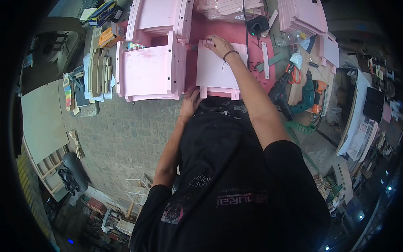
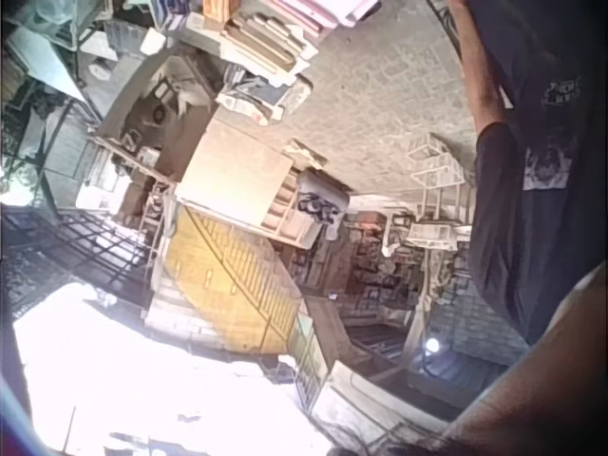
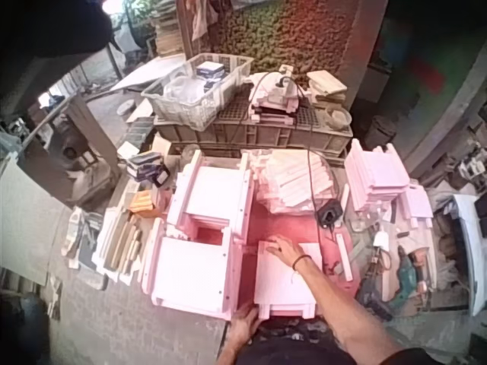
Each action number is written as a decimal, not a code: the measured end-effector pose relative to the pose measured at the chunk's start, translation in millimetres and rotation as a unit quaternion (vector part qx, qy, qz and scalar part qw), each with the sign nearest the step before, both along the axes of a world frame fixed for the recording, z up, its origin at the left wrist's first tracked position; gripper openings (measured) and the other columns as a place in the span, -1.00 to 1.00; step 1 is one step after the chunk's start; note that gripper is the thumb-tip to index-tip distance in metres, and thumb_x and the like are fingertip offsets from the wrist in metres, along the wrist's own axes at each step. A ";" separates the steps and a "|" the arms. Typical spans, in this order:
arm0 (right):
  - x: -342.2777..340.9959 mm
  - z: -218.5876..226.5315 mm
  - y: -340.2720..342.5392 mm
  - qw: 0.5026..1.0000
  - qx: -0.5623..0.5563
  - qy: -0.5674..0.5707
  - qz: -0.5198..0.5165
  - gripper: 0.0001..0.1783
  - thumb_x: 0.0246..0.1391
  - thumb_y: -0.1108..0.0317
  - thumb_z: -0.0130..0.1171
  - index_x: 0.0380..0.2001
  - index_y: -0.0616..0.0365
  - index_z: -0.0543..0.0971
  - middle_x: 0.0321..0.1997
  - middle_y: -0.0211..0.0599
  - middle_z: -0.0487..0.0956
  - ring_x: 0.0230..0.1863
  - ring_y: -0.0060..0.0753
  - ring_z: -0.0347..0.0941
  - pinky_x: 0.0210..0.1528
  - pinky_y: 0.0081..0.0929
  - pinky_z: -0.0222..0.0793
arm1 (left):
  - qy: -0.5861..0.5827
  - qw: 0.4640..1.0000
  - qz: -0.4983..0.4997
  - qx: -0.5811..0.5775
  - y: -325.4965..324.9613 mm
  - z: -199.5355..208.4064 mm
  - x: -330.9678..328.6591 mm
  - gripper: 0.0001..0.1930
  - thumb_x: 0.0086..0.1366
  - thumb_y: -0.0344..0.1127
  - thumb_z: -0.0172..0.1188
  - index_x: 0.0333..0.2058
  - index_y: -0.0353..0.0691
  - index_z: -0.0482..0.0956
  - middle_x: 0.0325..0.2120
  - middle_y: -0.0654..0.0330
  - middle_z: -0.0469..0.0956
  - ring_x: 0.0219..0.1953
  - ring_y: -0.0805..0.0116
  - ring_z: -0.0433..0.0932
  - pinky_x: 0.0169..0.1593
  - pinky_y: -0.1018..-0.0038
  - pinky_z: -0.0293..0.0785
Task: The recorder is assembling pink-painted wooden panels, measuring and drilling holes to construct a furniture piece.
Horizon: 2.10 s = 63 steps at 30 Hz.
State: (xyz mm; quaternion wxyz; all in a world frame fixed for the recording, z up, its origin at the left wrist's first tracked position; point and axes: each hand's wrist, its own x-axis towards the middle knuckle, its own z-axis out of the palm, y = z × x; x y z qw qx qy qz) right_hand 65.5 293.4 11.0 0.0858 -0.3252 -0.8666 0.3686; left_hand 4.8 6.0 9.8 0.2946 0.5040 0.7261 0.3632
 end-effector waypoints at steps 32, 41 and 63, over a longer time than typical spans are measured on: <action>166.9 1.3 -186.3 0.953 0.011 -0.173 -0.249 -0.39 -0.02 -0.16 0.14 -0.34 0.31 0.56 -0.36 0.00 0.58 -0.40 0.09 0.56 -0.33 -0.02 0.47 | 0.082 0.993 0.037 -0.075 21.6 19.0 25.9 -0.55 0.07 -0.24 0.38 -0.25 -0.35 0.32 -0.34 -0.15 0.43 -0.35 -0.18 0.46 -0.28 0.05 0.39; 168.7 -10.1 -188.7 0.950 0.058 -0.182 -0.247 -0.42 -0.02 -0.15 0.14 -0.41 0.28 0.57 -0.47 0.01 0.58 -0.50 0.07 0.55 -0.42 -0.02 0.47 | 0.114 0.983 -0.010 -0.146 12.3 8.5 19.0 -0.61 0.14 -0.25 0.29 -0.24 -0.32 0.29 -0.33 -0.19 0.47 -0.32 -0.24 0.49 -0.28 0.03 0.41; 201.0 -21.6 -159.5 0.980 0.099 -0.172 -0.024 -0.45 0.12 -0.15 0.03 -0.42 0.20 0.56 -0.45 -0.06 0.59 -0.43 0.05 0.55 -0.40 -0.05 0.43 | 0.196 0.967 -0.101 -0.129 11.9 21.0 -0.5 -0.62 0.20 -0.17 0.23 -0.19 -0.27 0.29 -0.34 -0.07 0.52 -0.29 -0.10 0.55 -0.33 0.11 0.50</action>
